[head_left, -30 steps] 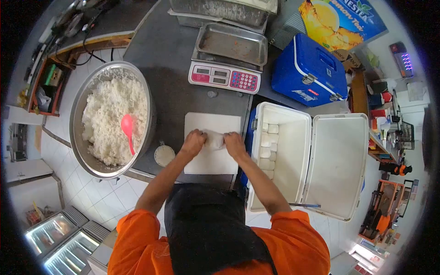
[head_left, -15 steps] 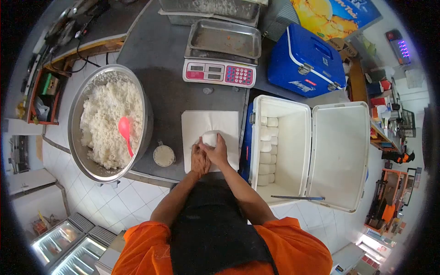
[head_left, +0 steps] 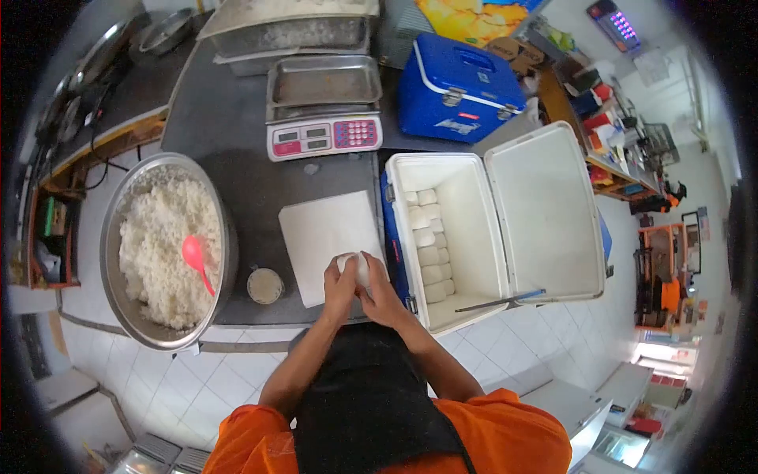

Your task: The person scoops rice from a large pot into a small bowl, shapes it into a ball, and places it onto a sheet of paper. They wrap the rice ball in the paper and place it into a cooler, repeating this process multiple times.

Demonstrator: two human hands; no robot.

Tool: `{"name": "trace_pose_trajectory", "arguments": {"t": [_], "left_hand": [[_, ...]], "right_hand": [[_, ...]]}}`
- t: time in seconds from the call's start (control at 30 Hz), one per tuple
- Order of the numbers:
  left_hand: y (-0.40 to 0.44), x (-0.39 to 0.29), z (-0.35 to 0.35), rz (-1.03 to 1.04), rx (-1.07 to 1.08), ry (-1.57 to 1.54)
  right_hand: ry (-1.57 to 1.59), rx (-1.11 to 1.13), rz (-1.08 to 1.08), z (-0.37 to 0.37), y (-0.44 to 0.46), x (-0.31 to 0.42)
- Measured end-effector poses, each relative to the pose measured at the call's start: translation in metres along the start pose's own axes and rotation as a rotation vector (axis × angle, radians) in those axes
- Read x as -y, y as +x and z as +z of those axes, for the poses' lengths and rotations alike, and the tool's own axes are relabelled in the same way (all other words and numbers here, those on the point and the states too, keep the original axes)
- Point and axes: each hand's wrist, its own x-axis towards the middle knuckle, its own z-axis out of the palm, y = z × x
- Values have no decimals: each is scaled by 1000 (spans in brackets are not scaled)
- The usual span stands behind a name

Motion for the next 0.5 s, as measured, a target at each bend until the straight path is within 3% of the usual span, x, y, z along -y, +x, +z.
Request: {"name": "trace_pose_trajectory", "arguments": {"t": [0.07,0.13,0.2,0.33,0.4,0.47,0.5], "left_hand": [[-10,4,10,-15,30,-63],[-26,5,27,-29,44,-201],[-27,2,45,-14,93,-174],[-12,27,95,-10,232,-192],[5,41,123,-18,317,-203],[19,64,170,-127,-28,-325],[36,94,182,-76,-100,-208]], "right_hand": [[19,8,-6,-13,-14,10],[-230,-19,119,-34,-20,33],[-242,-110,66,-56,-23,35],[-145,-106,136,-113,-34,11],[187,-210,367,-138,-31,-26],[114,-174,273,-170,-21,-99],[193,-141,378,-189,-8,-124]]}}
